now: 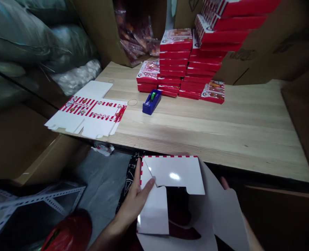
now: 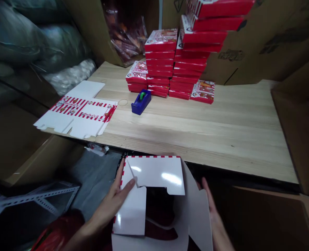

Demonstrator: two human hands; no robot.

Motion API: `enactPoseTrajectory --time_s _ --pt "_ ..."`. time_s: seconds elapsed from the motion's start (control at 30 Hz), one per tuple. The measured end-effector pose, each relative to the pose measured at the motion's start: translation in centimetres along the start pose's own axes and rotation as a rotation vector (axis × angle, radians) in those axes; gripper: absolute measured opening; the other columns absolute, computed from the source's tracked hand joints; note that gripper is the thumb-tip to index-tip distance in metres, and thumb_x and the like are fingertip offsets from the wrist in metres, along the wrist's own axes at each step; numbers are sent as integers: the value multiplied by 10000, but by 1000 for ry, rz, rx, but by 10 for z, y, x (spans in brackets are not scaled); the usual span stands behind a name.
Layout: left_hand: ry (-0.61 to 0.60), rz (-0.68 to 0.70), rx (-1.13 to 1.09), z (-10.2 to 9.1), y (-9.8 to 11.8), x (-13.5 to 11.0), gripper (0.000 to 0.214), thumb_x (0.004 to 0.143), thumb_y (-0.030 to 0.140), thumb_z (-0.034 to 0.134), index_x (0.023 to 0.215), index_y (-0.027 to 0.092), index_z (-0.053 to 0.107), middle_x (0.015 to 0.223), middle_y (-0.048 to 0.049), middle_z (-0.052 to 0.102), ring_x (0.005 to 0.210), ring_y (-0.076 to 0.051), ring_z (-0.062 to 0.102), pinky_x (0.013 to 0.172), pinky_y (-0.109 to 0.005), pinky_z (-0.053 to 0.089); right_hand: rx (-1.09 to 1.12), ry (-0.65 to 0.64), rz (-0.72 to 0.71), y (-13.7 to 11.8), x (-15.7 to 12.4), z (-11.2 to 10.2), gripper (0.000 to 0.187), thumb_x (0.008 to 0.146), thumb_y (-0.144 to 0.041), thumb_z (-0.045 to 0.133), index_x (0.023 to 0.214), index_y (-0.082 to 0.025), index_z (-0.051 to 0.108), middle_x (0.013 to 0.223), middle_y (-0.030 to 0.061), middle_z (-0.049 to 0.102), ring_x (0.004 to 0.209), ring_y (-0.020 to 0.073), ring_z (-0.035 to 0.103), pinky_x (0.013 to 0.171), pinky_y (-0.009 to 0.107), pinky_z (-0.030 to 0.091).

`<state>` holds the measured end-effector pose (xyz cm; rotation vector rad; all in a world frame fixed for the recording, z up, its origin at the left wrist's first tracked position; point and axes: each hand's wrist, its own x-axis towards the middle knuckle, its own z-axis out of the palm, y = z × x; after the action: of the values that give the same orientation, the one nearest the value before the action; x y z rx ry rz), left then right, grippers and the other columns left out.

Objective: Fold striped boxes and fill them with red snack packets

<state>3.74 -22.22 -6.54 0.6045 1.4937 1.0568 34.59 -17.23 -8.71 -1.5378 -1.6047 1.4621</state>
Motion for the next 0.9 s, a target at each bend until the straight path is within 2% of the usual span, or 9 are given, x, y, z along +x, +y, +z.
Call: enactPoseTrajectory --time_s 0.03,0.17,0.23,0.33,0.47,0.63,0.77,0.83,0.9 --pt "10 10 -8 0 -2 2 923 975 562 632 1678 349 74 1663 -88 395 1515 -334 410 1228 -537 371 -37 -55 21 2 -10 11 567 1015 -662 348 1435 -391 617 1412 -2 685 1334 320 620 850 448 667" --pt "3 49 -72 1 -8 20 896 976 521 652 1671 366 110 1607 -70 488 1453 -346 498 1176 -566 444 266 -41 148 -16 -16 51 703 1020 -593 500 1638 -476 185 1689 -60 312 1523 257 370 1172 501 433" --pt "-1 89 -86 2 -7 27 884 981 507 652 1670 375 113 1604 -64 493 1441 -332 515 1187 -554 438 470 -34 170 -29 -5 60 832 980 -542 626 1640 -487 122 1731 -61 196 1571 257 268 1242 524 324" --pt "6 146 -74 3 -6 30 859 986 505 647 1668 376 140 1606 -66 491 1444 -321 514 1199 -540 430 488 -80 157 -39 13 62 961 906 -530 735 1651 -444 135 1738 -13 205 1585 299 249 1251 550 323" --pt "43 161 -3 0 -13 26 794 996 537 611 1653 421 180 1644 -36 438 1475 -329 471 1196 -566 426 447 -54 153 -40 17 66 964 947 -590 646 1664 -411 28 1736 32 232 1563 313 317 1237 563 350" --pt "110 178 243 -15 -21 17 730 1039 544 507 1658 432 138 1713 -20 298 1560 -325 322 1251 -596 321 530 -61 233 -44 -16 67 900 936 -592 671 1644 -473 127 1739 -9 218 1580 299 273 1248 562 312" --pt "137 576 638 -21 11 22 739 1012 414 606 1645 372 227 1710 -58 300 1605 -311 187 1289 -593 214 570 14 258 -50 -40 55 718 956 -658 595 1598 -479 326 1733 -71 214 1609 269 157 1282 531 227" --pt "-30 830 831 -11 36 30 508 1005 284 612 1498 316 494 1533 -79 548 1521 -296 382 1251 -550 311 592 76 302 -52 -40 49 661 959 -687 564 1563 -461 422 1715 -80 272 1607 266 174 1295 503 197" --pt "-398 983 973 9 56 39 337 995 149 564 1295 276 650 1290 -67 701 1303 -251 598 1141 -460 446 597 107 332 -51 -36 45 646 947 -694 581 1537 -455 473 1692 -84 335 1596 274 227 1296 493 210"
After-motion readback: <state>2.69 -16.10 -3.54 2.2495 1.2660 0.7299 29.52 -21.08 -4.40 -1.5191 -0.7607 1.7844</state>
